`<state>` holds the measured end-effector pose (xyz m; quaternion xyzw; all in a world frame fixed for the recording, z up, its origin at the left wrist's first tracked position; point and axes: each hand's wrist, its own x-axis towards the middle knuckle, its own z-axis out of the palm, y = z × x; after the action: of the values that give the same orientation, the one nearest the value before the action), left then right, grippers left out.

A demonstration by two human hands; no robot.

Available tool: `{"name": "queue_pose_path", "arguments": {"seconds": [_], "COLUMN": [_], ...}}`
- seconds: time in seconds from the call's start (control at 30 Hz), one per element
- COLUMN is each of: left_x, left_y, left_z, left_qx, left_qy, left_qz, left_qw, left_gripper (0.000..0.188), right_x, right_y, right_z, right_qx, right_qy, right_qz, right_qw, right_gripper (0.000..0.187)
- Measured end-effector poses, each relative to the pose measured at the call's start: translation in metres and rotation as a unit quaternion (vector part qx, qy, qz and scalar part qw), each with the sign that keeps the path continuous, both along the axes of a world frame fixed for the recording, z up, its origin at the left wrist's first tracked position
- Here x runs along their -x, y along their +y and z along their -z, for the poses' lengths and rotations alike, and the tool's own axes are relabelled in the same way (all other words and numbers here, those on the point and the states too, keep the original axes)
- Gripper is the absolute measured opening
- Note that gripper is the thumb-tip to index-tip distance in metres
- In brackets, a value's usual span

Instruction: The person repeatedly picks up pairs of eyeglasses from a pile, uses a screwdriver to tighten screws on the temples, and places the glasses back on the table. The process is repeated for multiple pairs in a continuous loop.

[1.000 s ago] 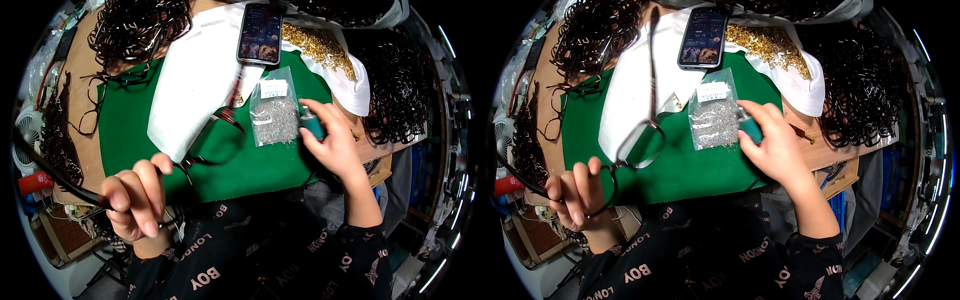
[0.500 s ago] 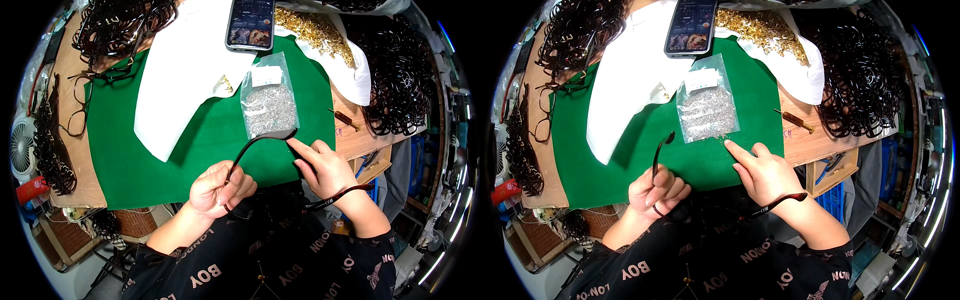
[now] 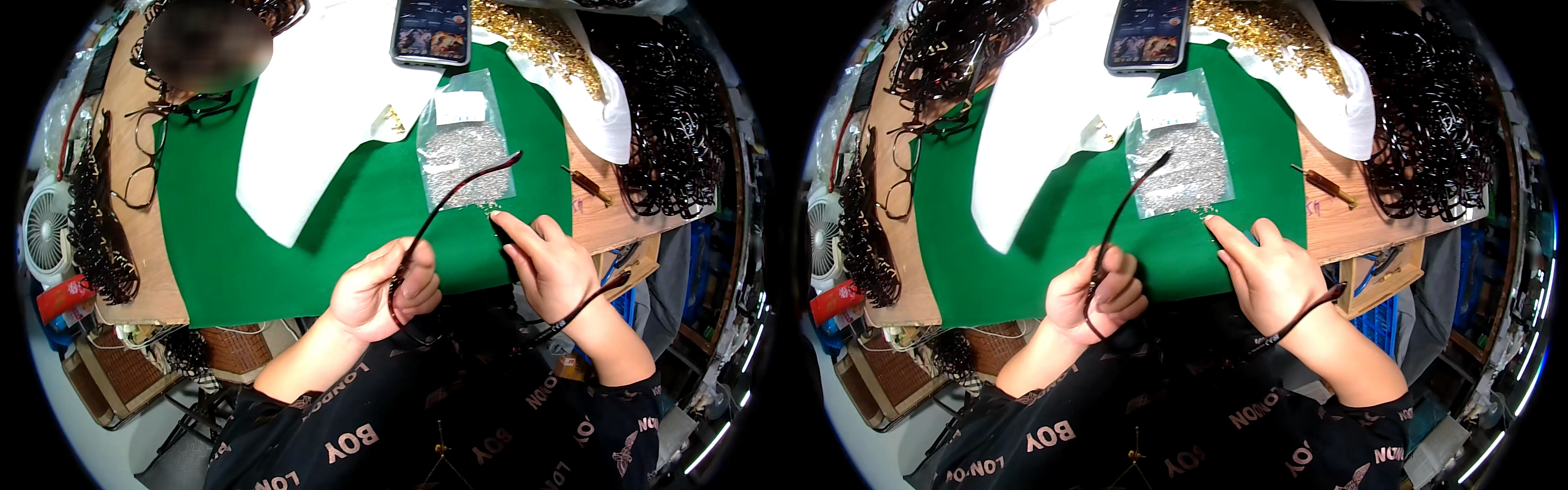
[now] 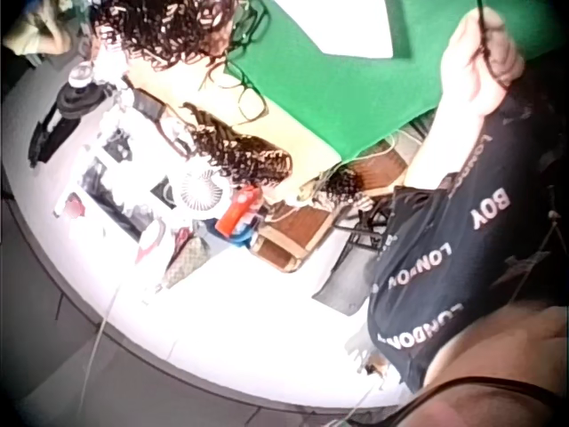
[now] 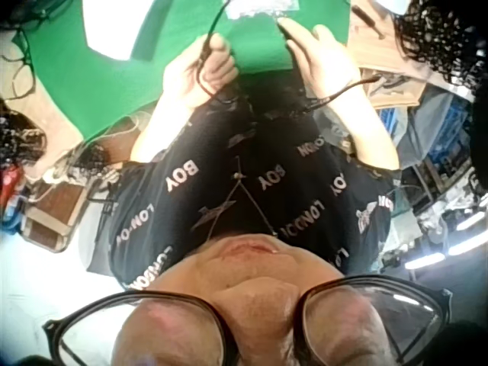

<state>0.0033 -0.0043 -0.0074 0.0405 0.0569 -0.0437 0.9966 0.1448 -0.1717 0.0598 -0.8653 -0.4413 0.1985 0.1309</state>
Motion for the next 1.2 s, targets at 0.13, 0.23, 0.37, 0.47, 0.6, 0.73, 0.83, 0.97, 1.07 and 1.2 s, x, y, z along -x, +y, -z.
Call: {"name": "queue_pose_path", "arguments": {"seconds": [0.13, 0.23, 0.37, 0.47, 0.6, 0.73, 0.83, 0.97, 1.07, 1.2], "left_x": [-0.001, -0.002, -0.001, 0.001, 0.006, 0.009, 0.012, 0.013, 0.01, 0.007], "left_y": [0.0, -0.001, -0.001, -0.003, 0.002, 0.009, 0.013, 0.012, 0.006, -0.003], "left_z": [0.004, 0.006, 0.011, 0.014, 0.009, 0.003, 0.002, 0.005, 0.004, 0.004], "left_qx": [0.034, 0.03, 0.027, 0.06, 0.064, 0.052, 0.031, 0.039, 0.045, 0.066], "left_qy": [-0.011, -0.039, -0.067, -0.081, -0.083, -0.081, -0.082, -0.066, -0.063, -0.047], "left_qz": [-0.014, -0.026, -0.022, -0.043, -0.062, -0.074, -0.084, -0.082, -0.067, -0.056], "left_qw": [0.999, 0.998, 0.997, 0.994, 0.993, 0.993, 0.993, 0.994, 0.995, 0.995], "left_gripper": [0.032, 0.032, 0.031, 0.032, 0.03, 0.027, 0.027, 0.027, 0.029, 0.03], "right_x": [0.003, -0.006, -0.003, 0.001, 0.011, 0.014, 0.015, 0.012, 0.014, 0.014], "right_y": [0.01, 0.007, -0.01, -0.015, -0.016, -0.015, -0.012, -0.012, -0.013, -0.011], "right_z": [-0.004, -0.002, 0.004, 0.003, -0.002, 0.0, 0.0, -0.004, -0.001, 0.001], "right_qx": [-0.117, -0.076, -0.134, -0.096, -0.044, 0.0, 0.002, -0.003, 0.008, 0.006], "right_qy": [0.147, 0.065, 0.103, 0.126, 0.082, 0.026, 0.003, 0.039, 0.041, 0.015], "right_qz": [-0.002, 0.007, 0.025, 0.028, 0.018, 0.0, 0.02, 0.017, 0.013, 0.006], "right_qw": [0.982, 0.995, 0.985, 0.987, 0.996, 1.0, 1.0, 0.999, 0.999, 1.0], "right_gripper": [0.034, 0.034, 0.036, 0.037, 0.039, 0.041, 0.042, 0.044, 0.042, 0.039]}}
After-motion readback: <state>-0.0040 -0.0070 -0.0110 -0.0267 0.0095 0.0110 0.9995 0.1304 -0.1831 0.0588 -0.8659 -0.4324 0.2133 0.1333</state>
